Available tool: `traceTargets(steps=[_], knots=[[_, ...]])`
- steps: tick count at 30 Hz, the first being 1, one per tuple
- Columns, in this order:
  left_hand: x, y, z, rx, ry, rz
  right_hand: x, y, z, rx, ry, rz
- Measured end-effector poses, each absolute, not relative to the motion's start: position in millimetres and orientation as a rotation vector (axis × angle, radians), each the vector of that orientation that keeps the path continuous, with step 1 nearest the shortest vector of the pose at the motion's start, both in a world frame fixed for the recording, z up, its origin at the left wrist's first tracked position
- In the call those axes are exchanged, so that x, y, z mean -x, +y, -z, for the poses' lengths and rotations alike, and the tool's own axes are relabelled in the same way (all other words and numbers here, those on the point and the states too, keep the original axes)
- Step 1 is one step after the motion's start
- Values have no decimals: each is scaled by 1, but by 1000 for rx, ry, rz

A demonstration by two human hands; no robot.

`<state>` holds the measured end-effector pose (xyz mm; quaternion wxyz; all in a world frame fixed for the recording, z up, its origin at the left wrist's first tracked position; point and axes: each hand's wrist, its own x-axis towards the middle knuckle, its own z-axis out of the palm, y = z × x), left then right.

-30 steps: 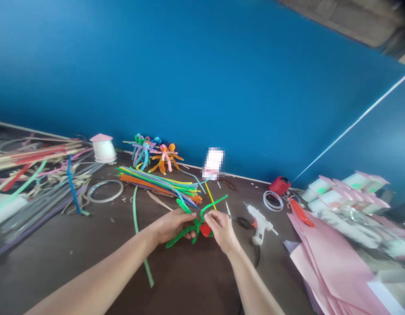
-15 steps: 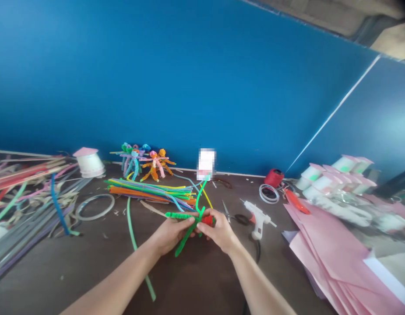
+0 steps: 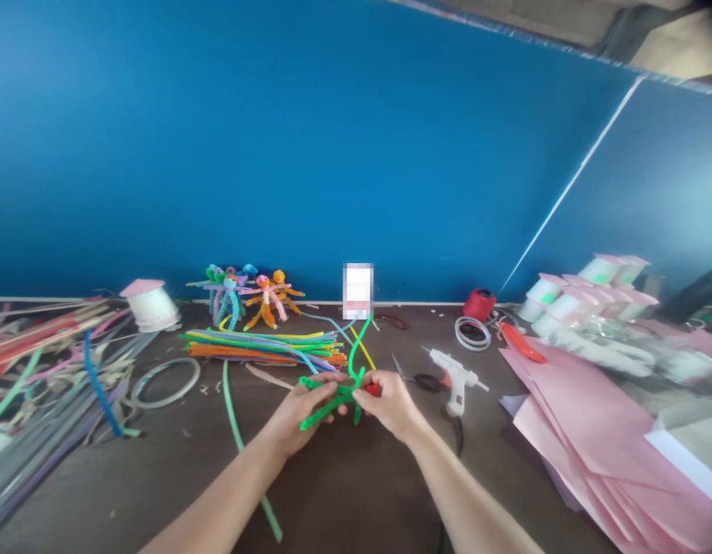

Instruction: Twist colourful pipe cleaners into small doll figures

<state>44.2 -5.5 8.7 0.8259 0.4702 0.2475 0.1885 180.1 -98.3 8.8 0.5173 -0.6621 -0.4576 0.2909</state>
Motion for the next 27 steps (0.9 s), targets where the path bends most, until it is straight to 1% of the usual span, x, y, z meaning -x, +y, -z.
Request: traceTargets(steps=[8,15,17,21,24,27], knots=[[-39,-2,-6,-969,467,-412,-180,-99,-16,1567,-1052,-702],[-30,8,-10,-896,312,-284,-181,-101,-23,1585,-1058,-709],[-29,11,-12,-935,272,-338,-184,-101,-21,1575,-1018,-713],[-31,12,-14,-916,211,-546,-187,-98,-15,1367,-785,-775],[-35,7,-12,-910,251,-547,-186,-96,-12,1123,-646,-847],[-37,-4,-7,-1145,277,-503,-181,-96,-12,1065,-612,-877]])
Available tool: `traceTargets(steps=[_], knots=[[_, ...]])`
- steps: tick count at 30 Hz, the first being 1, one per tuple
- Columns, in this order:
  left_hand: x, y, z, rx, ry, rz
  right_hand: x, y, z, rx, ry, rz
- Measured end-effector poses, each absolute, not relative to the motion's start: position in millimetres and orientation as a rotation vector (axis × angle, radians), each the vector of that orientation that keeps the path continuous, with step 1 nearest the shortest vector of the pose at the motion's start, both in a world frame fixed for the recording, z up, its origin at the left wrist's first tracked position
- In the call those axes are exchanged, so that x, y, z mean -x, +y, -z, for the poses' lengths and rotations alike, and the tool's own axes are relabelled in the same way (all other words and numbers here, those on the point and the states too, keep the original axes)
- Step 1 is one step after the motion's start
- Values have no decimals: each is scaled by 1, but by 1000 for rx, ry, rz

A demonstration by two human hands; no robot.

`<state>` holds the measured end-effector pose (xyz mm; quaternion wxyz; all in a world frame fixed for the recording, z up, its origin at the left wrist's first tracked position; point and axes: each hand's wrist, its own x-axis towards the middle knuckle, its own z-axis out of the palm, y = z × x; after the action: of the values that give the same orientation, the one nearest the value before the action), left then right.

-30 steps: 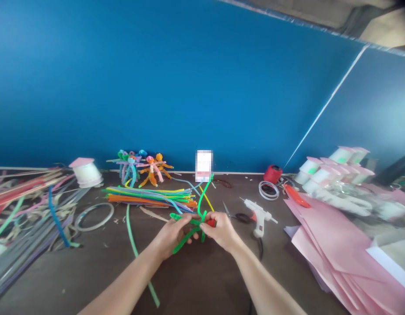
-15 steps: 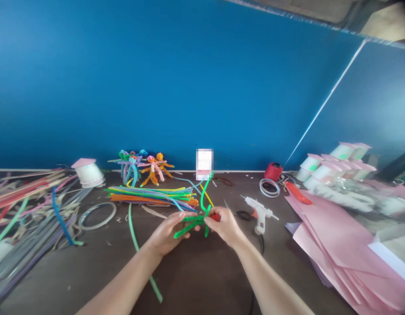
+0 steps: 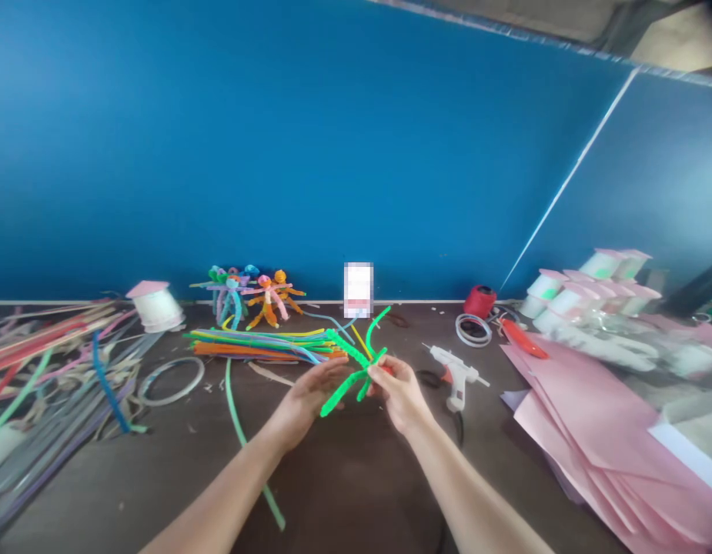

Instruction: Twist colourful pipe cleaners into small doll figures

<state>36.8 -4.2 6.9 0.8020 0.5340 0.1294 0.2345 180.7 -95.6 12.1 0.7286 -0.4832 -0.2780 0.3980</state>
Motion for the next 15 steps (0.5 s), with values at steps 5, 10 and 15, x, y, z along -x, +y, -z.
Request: traceTargets(steps=[5,10,15], knots=[[-34,-19,-8,-1417,179,-569,-173,-99,-17,1132,-781,-966],[-37,-16,-11,-1224,341,-699,-172,-98,-16,1196,-874,-991],[-43,-15,-15,-965,467,-758,-168,-98,-15,1248,-917,-1006]])
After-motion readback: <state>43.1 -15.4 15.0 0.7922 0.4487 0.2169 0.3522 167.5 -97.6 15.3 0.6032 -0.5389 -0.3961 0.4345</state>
